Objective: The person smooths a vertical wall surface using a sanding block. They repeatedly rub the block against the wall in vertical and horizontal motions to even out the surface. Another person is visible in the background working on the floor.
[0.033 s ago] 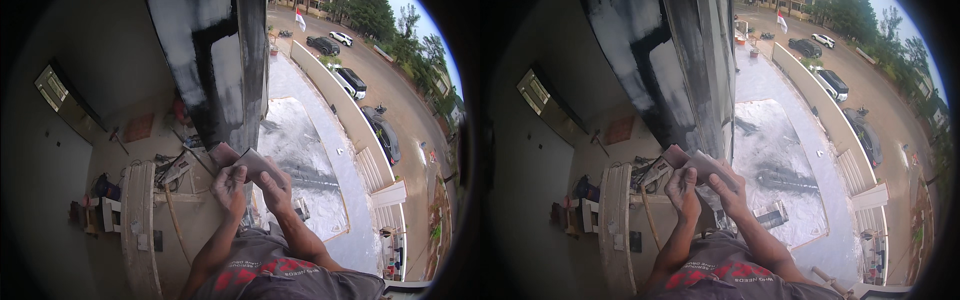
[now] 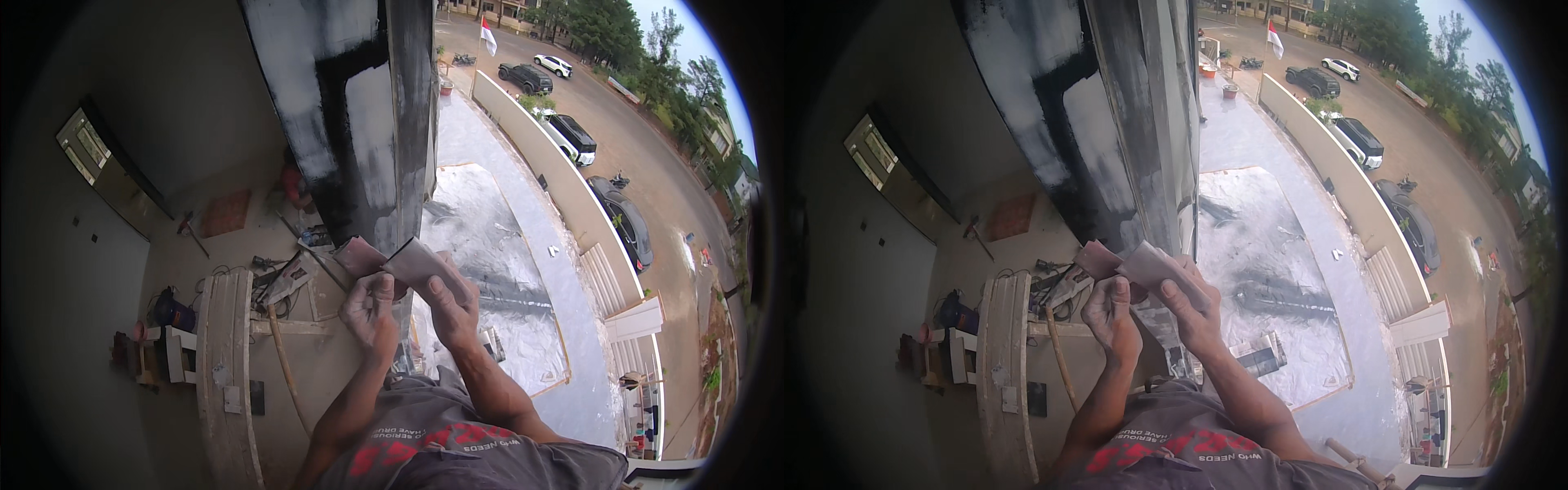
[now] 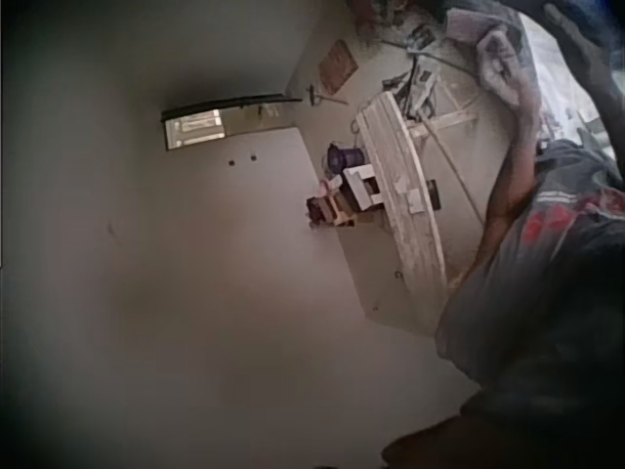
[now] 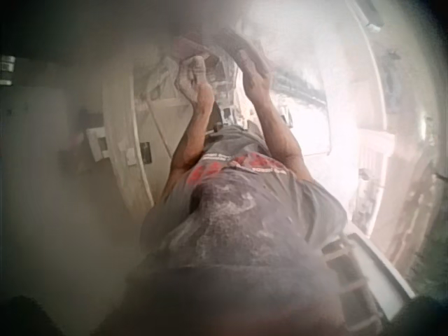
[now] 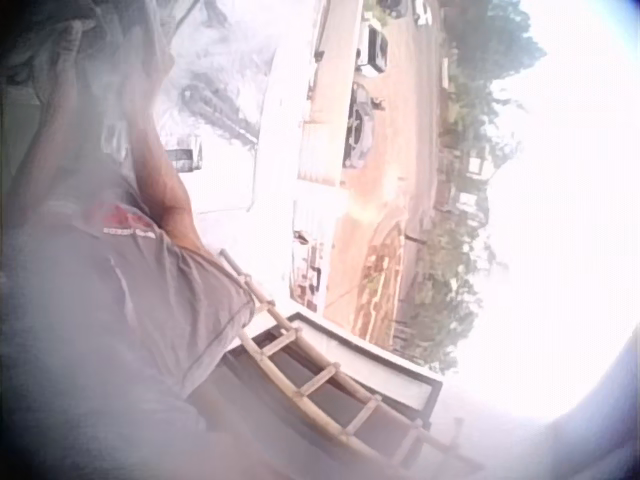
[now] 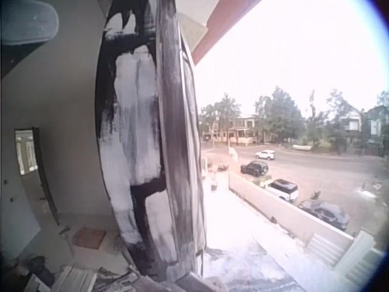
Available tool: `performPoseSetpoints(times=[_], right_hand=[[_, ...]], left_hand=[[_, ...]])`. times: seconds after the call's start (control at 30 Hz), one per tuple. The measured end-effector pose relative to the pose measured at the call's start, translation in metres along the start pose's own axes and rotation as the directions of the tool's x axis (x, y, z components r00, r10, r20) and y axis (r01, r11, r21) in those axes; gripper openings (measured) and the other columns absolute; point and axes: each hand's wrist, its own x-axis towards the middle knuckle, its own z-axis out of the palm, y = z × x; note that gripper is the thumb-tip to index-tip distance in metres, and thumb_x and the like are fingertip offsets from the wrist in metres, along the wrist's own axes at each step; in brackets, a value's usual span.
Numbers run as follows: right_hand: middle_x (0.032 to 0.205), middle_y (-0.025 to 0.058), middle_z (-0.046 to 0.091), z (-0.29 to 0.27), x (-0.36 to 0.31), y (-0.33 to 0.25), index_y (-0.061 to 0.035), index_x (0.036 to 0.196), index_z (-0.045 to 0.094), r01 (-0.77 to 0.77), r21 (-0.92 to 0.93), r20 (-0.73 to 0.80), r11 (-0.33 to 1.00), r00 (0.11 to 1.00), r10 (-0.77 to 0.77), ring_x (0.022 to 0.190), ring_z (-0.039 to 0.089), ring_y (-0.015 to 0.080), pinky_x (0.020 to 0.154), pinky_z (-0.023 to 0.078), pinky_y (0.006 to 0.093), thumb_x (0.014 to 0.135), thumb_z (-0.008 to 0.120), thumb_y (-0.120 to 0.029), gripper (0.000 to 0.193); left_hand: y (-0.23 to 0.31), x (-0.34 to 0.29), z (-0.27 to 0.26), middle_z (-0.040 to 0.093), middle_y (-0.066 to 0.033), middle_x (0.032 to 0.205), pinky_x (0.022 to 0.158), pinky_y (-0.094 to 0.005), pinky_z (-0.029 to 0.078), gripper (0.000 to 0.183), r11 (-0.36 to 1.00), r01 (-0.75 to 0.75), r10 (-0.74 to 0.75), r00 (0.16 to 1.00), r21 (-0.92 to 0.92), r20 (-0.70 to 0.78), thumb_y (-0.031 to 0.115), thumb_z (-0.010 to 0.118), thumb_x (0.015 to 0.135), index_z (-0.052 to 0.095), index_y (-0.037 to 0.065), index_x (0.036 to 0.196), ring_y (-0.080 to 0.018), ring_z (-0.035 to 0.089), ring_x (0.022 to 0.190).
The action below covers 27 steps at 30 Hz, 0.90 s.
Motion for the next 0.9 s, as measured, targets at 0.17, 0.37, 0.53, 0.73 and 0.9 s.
performPoseSetpoints(times=[0.17, 0.37, 0.53, 0.73, 0.9], right_hand=[[0.137, 0.0187, 0.057, 0.015, 0.128, -0.084, 0.0013, 0.134, 0.057, 0.565, -0.78, 0.153, 0.268, 0.587, -0.795, 0.131, 0.051, 0.0275, 0.098, 0.045, 0.0356, 0.095, 0.057, -0.005, 0.04], [0.154, 0.0074, 0.042, 0.019, 0.164, -0.072, -0.0095, 0.14, 0.053, 0.416, -0.862, 0.503, -0.288, 0.637, -0.584, 0.147, 0.029, 0.0296, 0.115, 0.016, 0.0447, 0.091, 0.063, -0.019, 0.051], [0.157, 0.0015, 0.038, 0.036, 0.206, -0.114, -0.016, 0.138, 0.057, 0.398, -0.846, 0.525, -0.355, 0.511, -0.68, 0.15, 0.021, 0.0315, 0.116, 0.007, 0.0495, 0.083, 0.072, -0.025, 0.058], [0.121, 0.0133, 0.063, 0.085, 0.337, -0.302, -0.0095, 0.126, 0.061, 0.571, -0.707, 0.605, -0.417, 0.183, -0.775, 0.09, 0.059, 0.0303, 0.074, 0.041, 0.039, 0.095, 0.057, -0.018, 0.032], [0.145, 0.0023, 0.054, 0.061, 0.293, -0.229, -0.016, 0.136, 0.06, 0.386, -0.766, 0.615, -0.514, 0.208, -0.76, 0.141, 0.041, 0.0279, 0.113, 0.02, 0.0436, 0.096, 0.057, -0.023, 0.04]], left_hand=[[0.017, 0.054, -0.018, 0.057, -0.0146, 0.122, 0.094, -0.0338, 0.047, 0.028, 0.939, -0.312, 0.334, 0.928, 0.147, -0.163, 0.011, 0.056, 0.099, 0.058, -0.004, 0.123, -0.0215, 0.057, 0.109], [0.009, 0.125, -0.026, 0.055, -0.0199, 0.126, 0.099, -0.0412, 0.044, 0.053, 0.882, -0.384, 0.358, 0.923, 0.273, 0.144, 0.029, 0.064, 0.095, 0.051, -0.004, 0.134, -0.0301, 0.054, 0.117], [-0.003, 0.15, -0.011, 0.055, -0.0208, 0.128, 0.1, -0.0413, 0.044, 0.072, 0.919, -0.379, 0.355, 0.915, 0.106, 0.192, 0.043, 0.073, 0.087, 0.05, -0.005, 0.135, -0.0324, 0.057, 0.116], [0.011, 0.154, -0.005, 0.059, -0.0197, 0.119, 0.098, -0.0413, 0.045, 0.078, 0.908, -0.39, 0.351, 0.908, 0.155, 0.231, 0.045, 0.081, 0.079, 0.052, -0.007, 0.13, -0.0318, 0.059, 0.112], [0.003, 0.161, 0.004, 0.057, -0.0178, 0.115, 0.094, -0.0405, 0.046, 0.073, 0.91, -0.404, 0.382, 0.904, 0.092, 0.194, 0.041, 0.082, 0.076, 0.053, -0.005, 0.124, -0.0299, 0.059, 0.106]])
